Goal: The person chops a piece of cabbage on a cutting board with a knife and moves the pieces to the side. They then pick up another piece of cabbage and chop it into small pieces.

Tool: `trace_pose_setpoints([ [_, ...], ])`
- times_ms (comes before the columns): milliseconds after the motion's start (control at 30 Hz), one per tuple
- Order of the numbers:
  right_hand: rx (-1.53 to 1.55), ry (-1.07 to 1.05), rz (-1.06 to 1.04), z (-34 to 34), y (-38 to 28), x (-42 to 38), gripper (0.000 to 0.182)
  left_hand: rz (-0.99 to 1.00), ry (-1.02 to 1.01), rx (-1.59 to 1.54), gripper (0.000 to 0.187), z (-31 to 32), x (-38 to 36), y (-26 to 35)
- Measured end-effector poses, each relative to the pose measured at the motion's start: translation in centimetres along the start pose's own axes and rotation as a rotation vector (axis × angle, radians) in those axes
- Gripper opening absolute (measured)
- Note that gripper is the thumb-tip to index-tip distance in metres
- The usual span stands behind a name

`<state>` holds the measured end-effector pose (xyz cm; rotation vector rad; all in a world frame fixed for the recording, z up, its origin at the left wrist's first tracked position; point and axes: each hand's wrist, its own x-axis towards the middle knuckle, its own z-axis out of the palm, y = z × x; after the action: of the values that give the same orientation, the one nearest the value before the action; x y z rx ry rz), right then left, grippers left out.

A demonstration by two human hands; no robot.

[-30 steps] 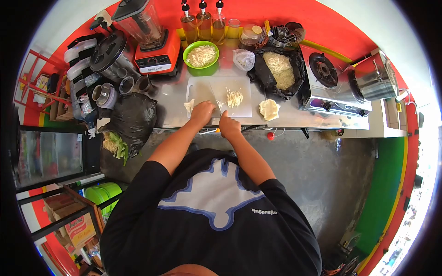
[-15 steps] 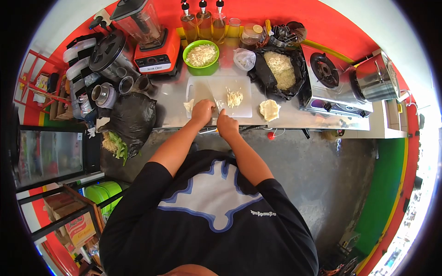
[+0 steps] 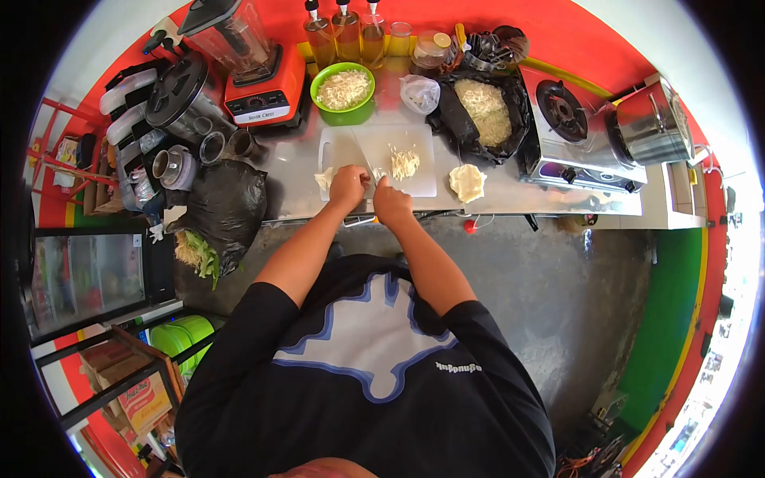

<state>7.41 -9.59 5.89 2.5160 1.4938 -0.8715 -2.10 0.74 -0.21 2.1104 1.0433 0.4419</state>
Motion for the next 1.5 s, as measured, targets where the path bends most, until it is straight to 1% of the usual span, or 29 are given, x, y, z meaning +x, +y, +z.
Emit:
trace_pose_setpoints([
  [33,0.006,-0.001,0.005,-0.2,0.0,-0.1,0.038,0.003,-0.007,0.002,0.007,-0.1,-0.2,0.0],
  [100,0.004,-0.02,0.008,-0.7,-0.1,-0.3,0.037,0.108,0.043,0.116,0.005,-0.6,-0.2,0.4],
  [133,0.025,-0.002,0.026,-0.9,0.0,-0.4,0.037,0.137,0.03,0.124,0.005,-0.8,0.1,0.7],
  [200,-0.001,-0.059,0.014,-0.2,0.1,-1.6,0.037,0.036,-0.006,0.06,0.005,-0.7,-0.4,0.6],
  [233,0.011,-0.046,0.025,-0.1,0.2,-1.9,0.037,0.054,-0.012,0.064,0.005,-0.6,-0.2,0.5],
  [333,-0.023,-0.056,0.032,0.5,0.4,-2.0,0.038,-0.051,0.032,-0.085,0.009,0.4,-0.1,-0.6],
  [400,0.005,0.006,-0.009,0.7,0.6,-1.3,0.038,-0.081,-0.007,-0.113,0.009,0.7,0.2,-1.4],
  [433,0.005,0.0,-0.004,0.1,0.5,-1.0,0.038,-0.108,-0.04,-0.145,0.009,0.5,0.2,-0.9],
  [500,-0.008,-0.028,0.015,-1.1,0.1,-0.3,0.046,-0.117,-0.048,-0.126,0.009,-0.9,-0.4,0.9],
  [533,-0.015,-0.051,0.013,-1.6,0.0,-0.7,0.04,-0.122,-0.046,-0.101,0.01,-1.4,-0.5,1.4],
  [567,-0.015,-0.056,0.012,-2.0,-0.1,-1.1,0.04,-0.127,-0.048,-0.101,0.01,-1.3,-0.6,1.2],
  [633,-0.016,-0.11,0.034,-2.3,-0.2,-1.8,0.038,0.049,0.058,-0.008,0.011,-0.4,-0.6,0.3],
  [733,-0.021,-0.063,0.029,-0.7,0.3,-2.5,0.033,0.078,0.049,-0.018,0.01,0.1,-0.6,-0.5],
  [867,0.002,-0.021,0.049,0.8,0.4,-1.7,0.034,0.073,0.026,-0.016,0.008,-0.2,-0.6,-0.4],
  [1067,-0.012,0.001,0.0,-1.1,-0.2,-0.7,0.036,0.117,0.015,-0.06,0.005,0.1,-0.2,-1.3],
  [1167,-0.06,-0.05,-0.011,-0.9,-0.1,-2.2,0.037,0.133,0.016,-0.049,0.006,-0.2,-0.8,-0.6],
  [1233,-0.029,-0.033,0.038,-0.1,-0.1,-2.5,0.038,0.231,0.072,0.041,0.008,-0.5,-1.3,-0.3],
  [1367,-0.026,-0.051,0.049,0.7,-0.2,-1.9,0.038,0.245,0.06,0.066,0.01,-0.8,-1.4,0.1],
  [1433,0.025,-0.034,0.018,0.0,0.3,-1.1,0.039,0.234,0.06,0.06,0.01,-0.6,-1.2,-0.1],
  [1500,-0.015,-0.034,0.012,-0.7,0.5,-0.8,0.041,0.217,0.064,0.049,0.01,-0.5,-1.0,0.1],
])
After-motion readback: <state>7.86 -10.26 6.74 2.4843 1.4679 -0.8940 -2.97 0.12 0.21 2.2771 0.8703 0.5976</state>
